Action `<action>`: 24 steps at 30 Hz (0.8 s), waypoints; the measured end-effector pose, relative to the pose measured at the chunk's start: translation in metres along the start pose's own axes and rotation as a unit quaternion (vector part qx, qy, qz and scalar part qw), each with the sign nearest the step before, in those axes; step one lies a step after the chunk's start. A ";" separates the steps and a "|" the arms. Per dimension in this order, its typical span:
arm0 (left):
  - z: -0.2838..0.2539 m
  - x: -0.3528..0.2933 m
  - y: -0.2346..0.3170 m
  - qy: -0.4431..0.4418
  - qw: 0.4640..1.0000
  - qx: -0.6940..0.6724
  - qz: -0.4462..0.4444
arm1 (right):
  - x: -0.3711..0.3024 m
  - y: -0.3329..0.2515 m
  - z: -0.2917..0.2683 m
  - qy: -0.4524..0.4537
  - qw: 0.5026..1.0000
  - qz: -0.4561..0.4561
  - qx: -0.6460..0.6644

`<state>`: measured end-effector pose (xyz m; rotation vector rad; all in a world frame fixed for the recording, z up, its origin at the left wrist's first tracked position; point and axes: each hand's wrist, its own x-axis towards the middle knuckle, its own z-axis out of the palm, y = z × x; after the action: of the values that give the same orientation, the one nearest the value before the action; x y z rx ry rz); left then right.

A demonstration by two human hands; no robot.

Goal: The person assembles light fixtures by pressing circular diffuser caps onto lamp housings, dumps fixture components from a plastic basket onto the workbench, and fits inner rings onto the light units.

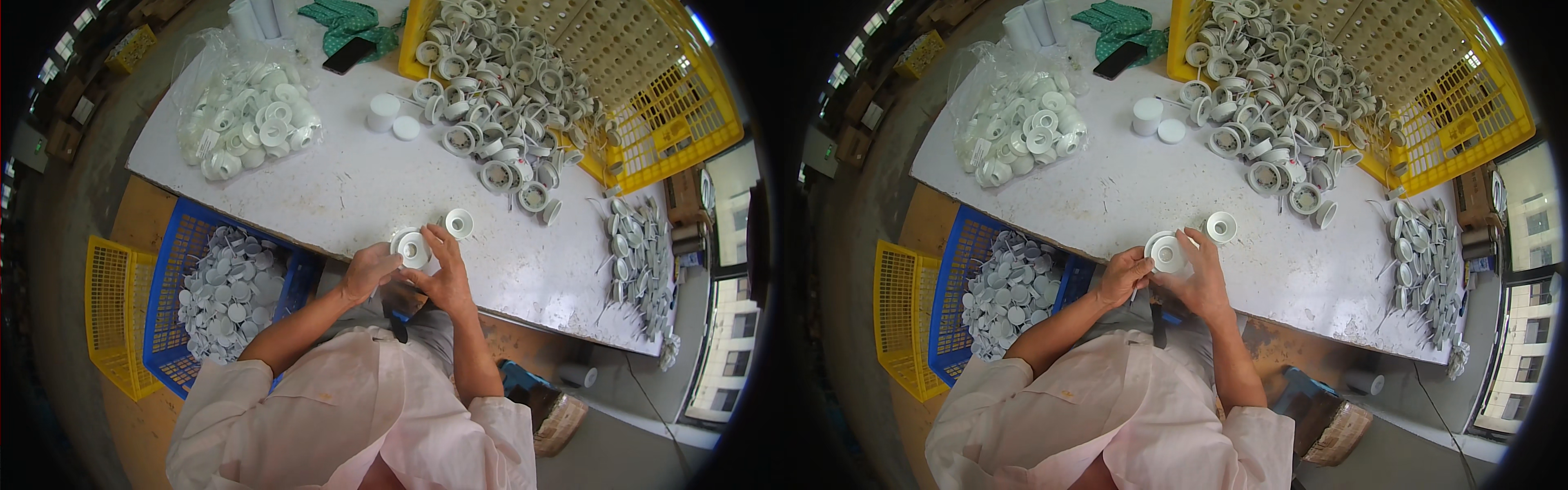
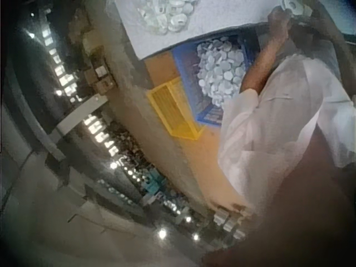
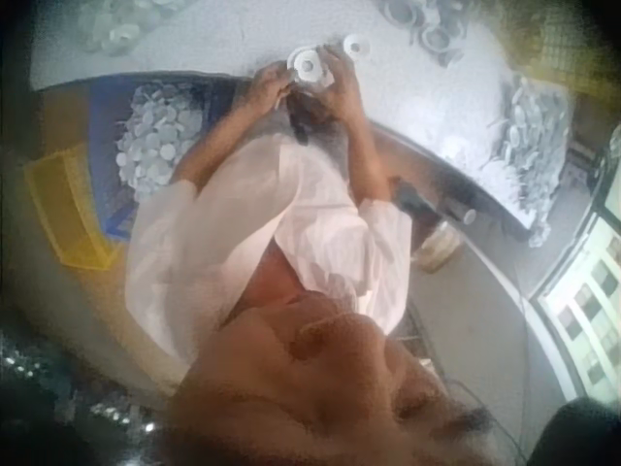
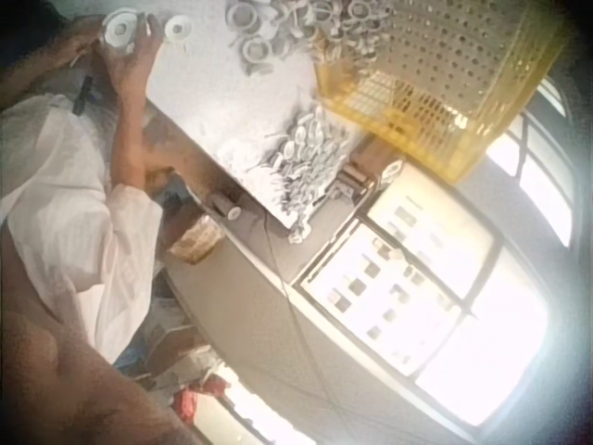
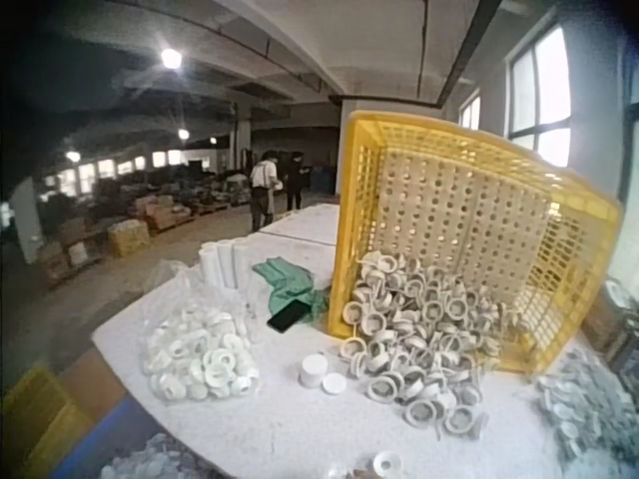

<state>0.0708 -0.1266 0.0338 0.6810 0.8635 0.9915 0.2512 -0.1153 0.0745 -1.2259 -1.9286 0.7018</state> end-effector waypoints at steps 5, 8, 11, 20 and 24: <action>-0.018 0.004 -0.013 -0.019 1.000 0.004 -0.004 | 0.000 -0.004 0.004 -0.026 0.996 0.028 0.080; -0.004 0.000 0.000 -0.009 1.000 0.007 0.001 | -0.008 0.008 0.006 0.007 0.977 0.110 0.181; 0.000 -0.002 0.004 -0.001 0.997 0.073 0.028 | -0.015 0.024 0.013 0.042 0.916 0.239 0.320; 0.000 0.003 -0.002 0.055 0.962 0.246 0.108 | -0.010 0.014 0.032 0.065 0.927 0.232 0.288; 0.004 -0.003 0.007 0.073 0.959 0.268 0.057 | -0.013 0.015 0.036 0.074 0.937 0.222 0.258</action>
<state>0.0707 -0.1268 0.0428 1.1378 1.2539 0.9208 0.2334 -0.1229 0.0382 -1.3270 -1.2293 1.2187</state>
